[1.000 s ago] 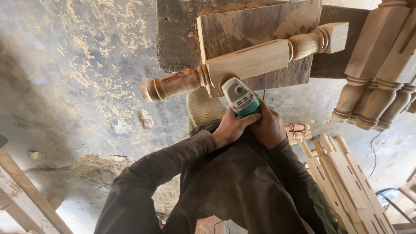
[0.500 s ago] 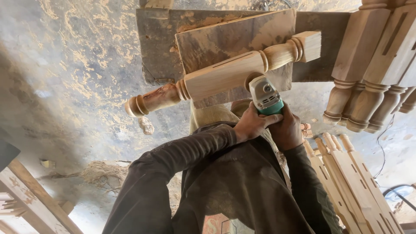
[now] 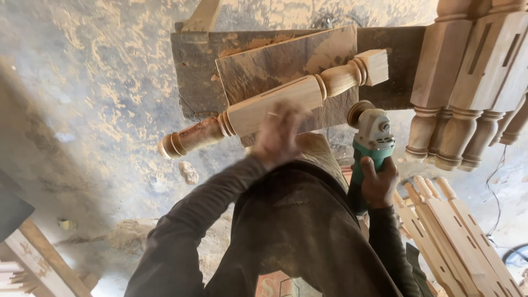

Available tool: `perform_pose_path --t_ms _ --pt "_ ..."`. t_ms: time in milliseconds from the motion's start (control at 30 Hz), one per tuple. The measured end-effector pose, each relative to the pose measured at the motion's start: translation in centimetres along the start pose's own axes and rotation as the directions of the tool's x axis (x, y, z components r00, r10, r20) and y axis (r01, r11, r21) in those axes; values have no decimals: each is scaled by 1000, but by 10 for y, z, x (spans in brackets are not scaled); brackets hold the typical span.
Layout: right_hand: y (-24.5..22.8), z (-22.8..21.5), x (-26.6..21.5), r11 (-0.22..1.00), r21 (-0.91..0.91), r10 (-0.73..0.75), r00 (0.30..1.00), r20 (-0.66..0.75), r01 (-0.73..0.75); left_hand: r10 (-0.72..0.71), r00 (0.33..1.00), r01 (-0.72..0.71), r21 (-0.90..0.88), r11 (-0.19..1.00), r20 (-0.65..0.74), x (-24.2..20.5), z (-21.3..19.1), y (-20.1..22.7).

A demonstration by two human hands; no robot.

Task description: Use a power sander/grinder to smooth the surface of a turned wooden table leg.

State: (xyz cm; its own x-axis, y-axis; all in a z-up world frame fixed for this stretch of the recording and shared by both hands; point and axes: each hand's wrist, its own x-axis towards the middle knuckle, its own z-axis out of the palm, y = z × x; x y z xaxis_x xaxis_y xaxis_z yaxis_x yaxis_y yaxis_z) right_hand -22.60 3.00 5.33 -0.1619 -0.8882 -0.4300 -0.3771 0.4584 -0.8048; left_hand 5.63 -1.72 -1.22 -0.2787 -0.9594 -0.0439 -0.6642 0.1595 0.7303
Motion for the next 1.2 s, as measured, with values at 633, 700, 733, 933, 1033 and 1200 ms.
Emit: perform_pose_path --t_ms 633,700,733,933,1033,1200 --pt "24 24 -36 957 290 24 1000 -12 -19 242 954 -120 515 849 -177 -14 43 -104" --pt "25 28 -39 955 297 9 1000 15 -13 482 870 -344 574 743 -102 -16 48 -99" --pt "22 33 -36 955 297 8 1000 16 -13 481 870 -343 575 743 -102 -13 43 -99" --pt "17 53 -43 984 165 59 997 50 -66 428 901 -345 483 805 -69 -49 33 -102" --pt "10 62 -43 999 52 -7 998 59 4 394 894 -323 304 896 -211 -91 4 -87" --pt "-14 76 -40 998 -35 -48 995 87 52 -207 943 316 514 798 -259 -120 -61 -119"
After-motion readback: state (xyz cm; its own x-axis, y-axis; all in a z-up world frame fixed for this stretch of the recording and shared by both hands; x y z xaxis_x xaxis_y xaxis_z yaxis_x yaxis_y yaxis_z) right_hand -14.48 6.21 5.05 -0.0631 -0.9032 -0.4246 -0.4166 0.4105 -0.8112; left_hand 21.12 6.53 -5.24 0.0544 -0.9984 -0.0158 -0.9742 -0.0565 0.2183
